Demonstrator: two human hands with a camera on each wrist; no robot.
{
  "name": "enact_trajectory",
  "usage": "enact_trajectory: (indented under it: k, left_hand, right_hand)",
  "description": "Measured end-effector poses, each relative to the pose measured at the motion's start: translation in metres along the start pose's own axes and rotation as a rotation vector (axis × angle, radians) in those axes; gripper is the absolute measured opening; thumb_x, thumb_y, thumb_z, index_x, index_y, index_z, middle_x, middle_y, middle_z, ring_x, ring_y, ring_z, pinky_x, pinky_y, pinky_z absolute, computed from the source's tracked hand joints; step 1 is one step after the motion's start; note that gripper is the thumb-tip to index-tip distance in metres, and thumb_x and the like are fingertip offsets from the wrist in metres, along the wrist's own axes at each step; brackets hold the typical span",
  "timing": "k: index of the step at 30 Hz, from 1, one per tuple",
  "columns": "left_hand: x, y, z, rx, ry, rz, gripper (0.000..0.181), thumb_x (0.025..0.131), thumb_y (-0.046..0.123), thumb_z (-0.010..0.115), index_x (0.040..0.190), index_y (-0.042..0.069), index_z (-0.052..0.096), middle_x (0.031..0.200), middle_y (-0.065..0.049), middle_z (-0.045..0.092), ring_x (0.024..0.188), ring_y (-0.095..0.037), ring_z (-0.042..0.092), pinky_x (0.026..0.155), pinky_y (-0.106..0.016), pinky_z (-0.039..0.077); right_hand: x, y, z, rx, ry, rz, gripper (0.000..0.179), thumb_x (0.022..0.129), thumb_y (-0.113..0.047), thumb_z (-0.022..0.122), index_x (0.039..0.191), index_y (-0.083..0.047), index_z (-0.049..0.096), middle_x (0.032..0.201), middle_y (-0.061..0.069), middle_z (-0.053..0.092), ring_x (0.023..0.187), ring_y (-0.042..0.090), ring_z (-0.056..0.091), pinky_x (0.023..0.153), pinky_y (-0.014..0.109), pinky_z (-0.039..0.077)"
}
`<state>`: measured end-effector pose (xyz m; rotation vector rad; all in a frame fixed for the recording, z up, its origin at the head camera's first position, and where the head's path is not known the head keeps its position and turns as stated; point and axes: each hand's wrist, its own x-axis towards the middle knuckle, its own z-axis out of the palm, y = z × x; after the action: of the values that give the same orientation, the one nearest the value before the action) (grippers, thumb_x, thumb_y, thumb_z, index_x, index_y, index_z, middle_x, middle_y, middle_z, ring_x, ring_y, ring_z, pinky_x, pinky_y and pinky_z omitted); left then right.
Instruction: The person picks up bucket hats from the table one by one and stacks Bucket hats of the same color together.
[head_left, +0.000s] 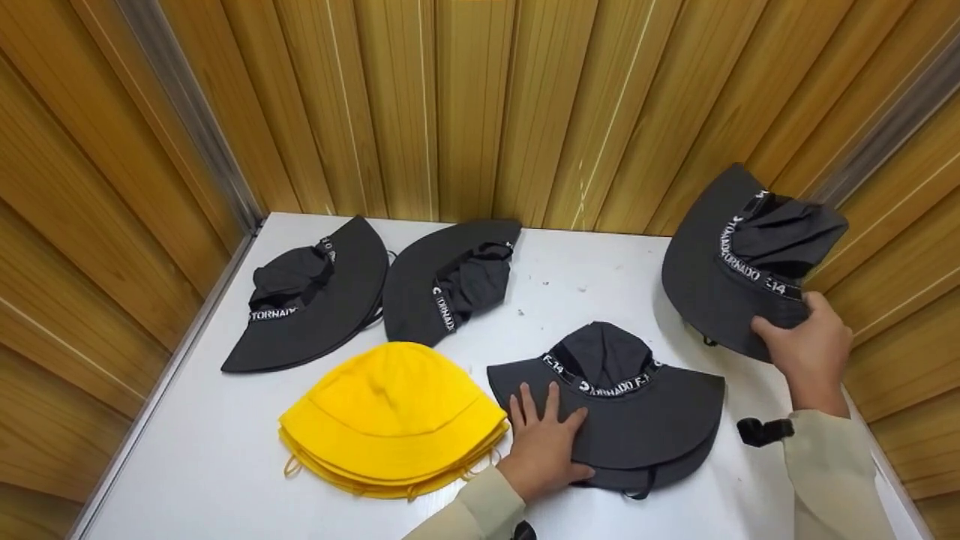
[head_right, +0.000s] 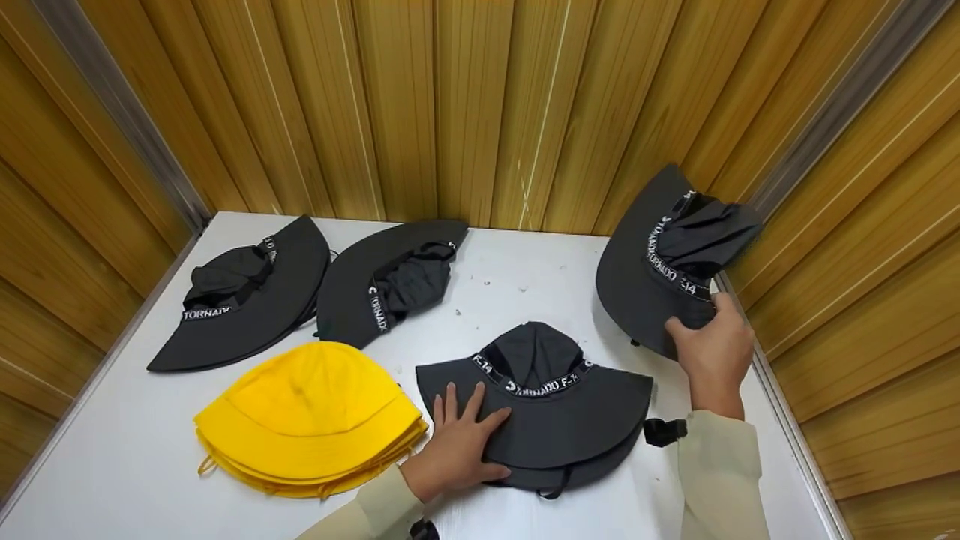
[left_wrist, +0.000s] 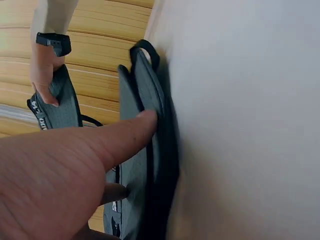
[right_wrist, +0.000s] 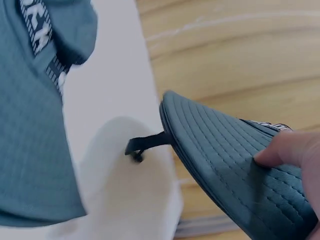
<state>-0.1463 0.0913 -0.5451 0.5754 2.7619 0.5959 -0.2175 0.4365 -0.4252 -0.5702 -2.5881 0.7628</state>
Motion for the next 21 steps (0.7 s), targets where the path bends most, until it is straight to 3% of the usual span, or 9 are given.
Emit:
enact_trajectory:
  k: [3, 5, 9, 12, 17, 21]
  left_hand:
    - [0.0, -0.002, -0.009, -0.108, -0.01, -0.027, 0.084, 0.08, 0.057, 0.081, 0.153, 0.032, 0.048, 0.168, -0.016, 0.028, 0.153, -0.057, 0.011, 0.124, -0.069, 0.013]
    - [0.002, -0.003, -0.018, -0.219, -0.004, -0.031, 0.086, 0.083, 0.056, 0.079, 0.155, 0.027, 0.043, 0.166, -0.016, 0.031, 0.154, -0.054, 0.015, 0.125, -0.066, 0.016]
    - [0.006, -0.007, -0.038, -0.545, 0.024, -0.007, 0.094, 0.089, 0.054, 0.073, 0.162, 0.017, 0.027, 0.167, -0.014, 0.028, 0.156, -0.043, 0.021, 0.126, -0.058, 0.025]
    - [0.012, -0.01, -0.051, -0.835, 0.049, -0.016, 0.097, 0.091, 0.054, 0.07, 0.164, 0.018, 0.017, 0.17, -0.013, 0.024, 0.157, -0.035, 0.023, 0.125, -0.056, 0.028]
    - [0.028, -0.012, -0.065, -1.25, 0.113, -0.102, 0.099, 0.093, 0.055, 0.068, 0.165, 0.021, 0.008, 0.171, -0.017, 0.016, 0.159, -0.036, 0.016, 0.127, -0.057, 0.021]
    - [0.041, -0.013, -0.068, -1.586, 0.055, -0.104, 0.093, 0.098, 0.06, 0.054, 0.165, 0.02, 0.003, 0.172, -0.02, 0.009, 0.16, -0.039, 0.005, 0.13, -0.054, 0.01]
  right_hand:
    - [-0.014, -0.016, -0.005, 0.027, 0.034, -0.043, 0.054, 0.083, -0.026, 0.078, 0.127, 0.0, 0.059, 0.119, 0.027, 0.067, 0.101, 0.038, 0.058, 0.078, 0.041, 0.04]
    - [-0.023, -0.027, -0.009, 0.053, 0.038, -0.059, 0.051, 0.081, -0.026, 0.082, 0.123, -0.002, 0.062, 0.111, 0.018, 0.069, 0.091, 0.025, 0.057, 0.074, 0.034, 0.039]
    - [-0.041, -0.045, -0.019, 0.146, -0.003, -0.065, 0.049, 0.079, -0.025, 0.087, 0.119, -0.008, 0.065, 0.092, -0.018, 0.064, 0.081, 0.0, 0.051, 0.07, 0.02, 0.041]
    - [-0.053, -0.055, -0.025, 0.277, -0.077, -0.082, 0.045, 0.08, -0.02, 0.088, 0.119, -0.014, 0.066, 0.087, -0.035, 0.06, 0.08, -0.008, 0.056, 0.068, 0.01, 0.046]
    - [-0.07, -0.067, -0.028, 0.593, -0.267, -0.116, 0.047, 0.083, -0.003, 0.084, 0.122, -0.021, 0.066, 0.095, -0.024, 0.073, 0.082, -0.003, 0.069, 0.068, 0.014, 0.058]
    - [-0.083, -0.075, -0.029, 0.832, -0.41, -0.115, 0.047, 0.083, 0.011, 0.077, 0.12, -0.016, 0.066, 0.098, -0.009, 0.078, 0.081, 0.007, 0.075, 0.066, 0.024, 0.062]
